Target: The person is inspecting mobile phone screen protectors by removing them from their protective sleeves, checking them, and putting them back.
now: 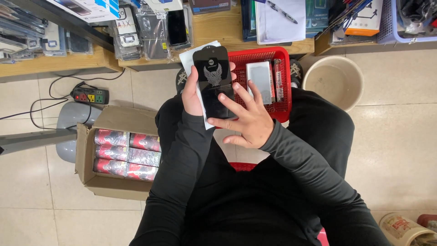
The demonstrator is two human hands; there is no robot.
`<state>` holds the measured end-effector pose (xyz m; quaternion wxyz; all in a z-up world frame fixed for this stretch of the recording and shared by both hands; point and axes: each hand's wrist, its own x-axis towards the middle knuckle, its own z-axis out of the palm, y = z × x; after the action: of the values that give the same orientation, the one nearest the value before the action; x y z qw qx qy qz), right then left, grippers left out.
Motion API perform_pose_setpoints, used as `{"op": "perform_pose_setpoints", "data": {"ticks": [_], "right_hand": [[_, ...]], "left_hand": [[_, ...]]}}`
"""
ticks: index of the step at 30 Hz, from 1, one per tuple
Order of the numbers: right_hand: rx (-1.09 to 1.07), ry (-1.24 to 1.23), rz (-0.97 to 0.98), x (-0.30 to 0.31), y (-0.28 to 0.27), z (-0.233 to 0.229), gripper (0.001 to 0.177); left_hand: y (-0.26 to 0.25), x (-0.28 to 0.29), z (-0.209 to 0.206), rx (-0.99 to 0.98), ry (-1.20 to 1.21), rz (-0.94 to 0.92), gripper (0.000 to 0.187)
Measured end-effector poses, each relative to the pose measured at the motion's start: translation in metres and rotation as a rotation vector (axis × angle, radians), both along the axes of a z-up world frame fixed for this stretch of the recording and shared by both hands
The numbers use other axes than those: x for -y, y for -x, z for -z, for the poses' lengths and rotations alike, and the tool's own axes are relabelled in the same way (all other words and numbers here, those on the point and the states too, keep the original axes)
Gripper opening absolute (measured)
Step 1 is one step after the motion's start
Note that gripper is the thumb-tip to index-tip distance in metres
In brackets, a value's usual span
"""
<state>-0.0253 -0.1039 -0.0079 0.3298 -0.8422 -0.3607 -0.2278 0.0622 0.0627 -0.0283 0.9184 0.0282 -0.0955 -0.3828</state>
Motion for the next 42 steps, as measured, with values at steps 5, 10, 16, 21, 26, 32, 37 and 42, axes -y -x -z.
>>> {"op": "perform_pose_setpoints", "data": {"ticks": [5, 10, 16, 21, 26, 32, 37, 42], "right_hand": [[0.010, -0.014, -0.016, -0.001, 0.001, 0.000, 0.053], [0.021, -0.016, -0.008, -0.005, 0.003, 0.000, 0.050], [0.033, 0.005, -0.001, -0.003, 0.000, -0.002, 0.048], [0.047, -0.061, -0.045, 0.000, -0.002, -0.006, 0.049], [0.010, -0.130, -0.048, 0.005, -0.004, -0.002, 0.052], [0.004, -0.140, 0.112, 0.030, -0.019, -0.006, 0.058], [-0.075, -0.221, 0.238, 0.052, -0.020, -0.016, 0.061], [-0.127, -0.276, 0.403, 0.053, -0.016, -0.023, 0.058]], "left_hand": [[0.005, 0.006, -0.004, -0.011, 0.069, 0.032, 0.079], [0.002, -0.002, -0.006, 0.012, 0.021, 0.001, 0.078], [0.006, 0.002, -0.006, -0.016, 0.037, 0.018, 0.082], [0.015, 0.010, -0.014, -0.096, 0.140, 0.102, 0.082], [0.024, 0.016, -0.035, -0.121, 0.085, 0.093, 0.079], [0.044, 0.025, -0.019, -0.044, -0.002, 0.039, 0.067], [0.058, 0.037, -0.025, 0.081, -0.430, -0.047, 0.057], [0.052, 0.037, -0.037, -0.016, -0.442, 0.097, 0.071]]}}
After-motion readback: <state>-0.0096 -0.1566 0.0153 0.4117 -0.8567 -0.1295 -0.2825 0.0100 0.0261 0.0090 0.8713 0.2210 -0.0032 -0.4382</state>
